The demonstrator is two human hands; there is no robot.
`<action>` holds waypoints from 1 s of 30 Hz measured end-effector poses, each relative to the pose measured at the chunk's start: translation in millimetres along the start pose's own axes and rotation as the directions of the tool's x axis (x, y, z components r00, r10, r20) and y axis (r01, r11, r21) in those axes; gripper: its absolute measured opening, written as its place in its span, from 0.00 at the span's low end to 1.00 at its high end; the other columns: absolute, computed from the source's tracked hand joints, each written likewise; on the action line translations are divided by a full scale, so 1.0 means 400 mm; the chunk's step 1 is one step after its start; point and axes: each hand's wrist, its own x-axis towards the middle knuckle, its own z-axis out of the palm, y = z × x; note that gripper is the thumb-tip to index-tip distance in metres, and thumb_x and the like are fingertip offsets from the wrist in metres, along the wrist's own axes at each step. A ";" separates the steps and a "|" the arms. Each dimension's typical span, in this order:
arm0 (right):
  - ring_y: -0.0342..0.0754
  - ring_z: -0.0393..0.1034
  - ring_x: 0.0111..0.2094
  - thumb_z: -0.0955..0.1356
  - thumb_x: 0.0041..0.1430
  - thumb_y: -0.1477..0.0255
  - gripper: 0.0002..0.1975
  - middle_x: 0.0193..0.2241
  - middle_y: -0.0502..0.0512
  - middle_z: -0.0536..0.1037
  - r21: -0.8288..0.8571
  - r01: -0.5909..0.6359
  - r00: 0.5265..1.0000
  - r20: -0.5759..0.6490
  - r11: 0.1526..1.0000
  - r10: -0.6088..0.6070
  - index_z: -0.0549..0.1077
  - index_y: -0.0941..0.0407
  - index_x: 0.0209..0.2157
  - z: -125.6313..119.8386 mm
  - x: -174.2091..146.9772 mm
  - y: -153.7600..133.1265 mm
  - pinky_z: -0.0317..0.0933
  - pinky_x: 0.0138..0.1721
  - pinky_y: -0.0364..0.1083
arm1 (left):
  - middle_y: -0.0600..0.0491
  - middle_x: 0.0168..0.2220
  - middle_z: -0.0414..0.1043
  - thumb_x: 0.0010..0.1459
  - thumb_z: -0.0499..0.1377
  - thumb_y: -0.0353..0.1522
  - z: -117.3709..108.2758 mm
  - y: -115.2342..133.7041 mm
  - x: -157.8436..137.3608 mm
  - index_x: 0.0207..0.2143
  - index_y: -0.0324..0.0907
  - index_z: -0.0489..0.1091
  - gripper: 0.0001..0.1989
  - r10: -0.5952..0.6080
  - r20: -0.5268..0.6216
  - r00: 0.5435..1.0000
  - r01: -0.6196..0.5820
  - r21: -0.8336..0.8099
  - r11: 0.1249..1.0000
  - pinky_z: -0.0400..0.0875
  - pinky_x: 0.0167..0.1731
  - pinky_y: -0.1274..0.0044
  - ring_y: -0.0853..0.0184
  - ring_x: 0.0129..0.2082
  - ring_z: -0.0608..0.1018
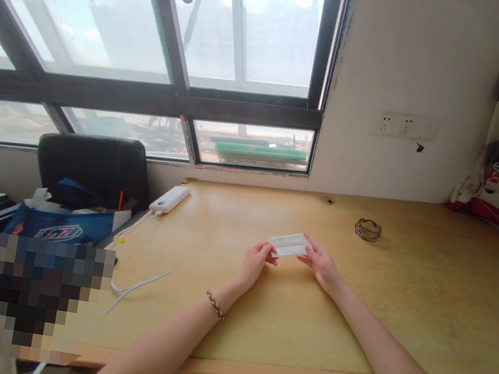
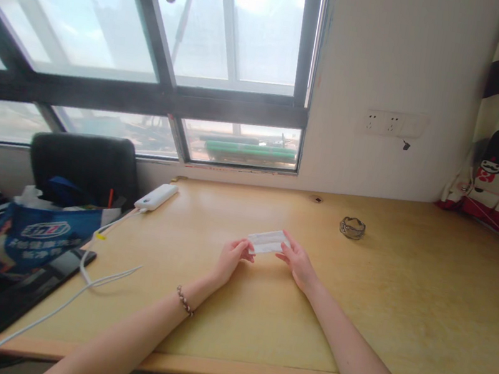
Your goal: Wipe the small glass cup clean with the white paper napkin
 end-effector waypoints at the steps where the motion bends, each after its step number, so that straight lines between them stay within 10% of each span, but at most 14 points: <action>1: 0.49 0.61 0.47 0.67 0.48 0.65 0.26 0.47 0.51 0.67 -0.009 0.012 1.000 -0.014 1.000 -0.012 0.60 0.50 0.51 -0.004 0.003 0.006 0.58 0.47 0.51 | 0.53 0.18 0.67 0.47 0.50 0.36 0.001 0.000 0.000 0.21 0.36 0.66 0.13 0.016 0.001 1.000 -0.016 0.014 1.000 0.67 0.22 0.80 0.72 0.17 0.71; 13: 0.53 0.65 0.44 0.67 0.42 0.71 0.30 0.45 0.55 0.69 -0.205 0.016 0.983 -0.175 0.979 -0.053 0.61 0.55 0.50 -0.050 0.032 0.047 0.56 0.48 0.55 | 0.54 0.20 0.67 0.49 0.49 0.35 0.004 -0.012 0.000 0.24 0.36 0.68 0.13 0.074 -0.043 0.996 -0.069 0.111 0.991 0.65 0.21 0.81 0.72 0.18 0.70; 19: 0.58 0.47 0.55 0.66 0.43 0.70 0.29 0.53 0.57 0.58 -0.700 0.093 0.901 -0.243 0.708 -0.359 0.61 0.55 0.50 -0.071 0.033 0.058 0.41 0.55 0.57 | 0.53 0.23 0.71 0.52 0.48 0.36 -0.004 -0.013 -0.002 0.27 0.39 0.70 0.14 0.200 -0.061 0.978 -0.168 0.340 0.925 0.66 0.29 0.77 0.68 0.25 0.73; 23: 0.55 0.42 0.57 0.62 0.51 0.68 0.25 0.55 0.58 0.52 -0.852 0.173 0.894 -0.075 0.494 -0.443 0.58 0.57 0.52 -0.048 0.018 0.050 0.37 0.57 0.56 | 0.49 0.40 0.71 0.54 0.48 0.34 0.007 -0.001 -0.018 0.38 0.41 0.70 0.14 0.340 0.166 0.926 -0.373 0.544 0.751 0.61 0.44 0.74 0.65 0.42 0.71; 30: 0.55 0.51 0.53 0.60 0.55 0.63 0.19 0.51 0.57 0.61 -0.834 0.373 0.923 0.288 0.407 -0.256 0.63 0.52 0.49 0.010 -0.021 0.050 0.45 0.54 0.57 | 0.49 0.46 0.67 0.57 0.45 0.32 0.023 0.007 -0.032 0.40 0.43 0.68 0.15 0.239 0.512 0.825 -0.555 0.653 0.516 0.53 0.50 0.70 0.65 0.47 0.67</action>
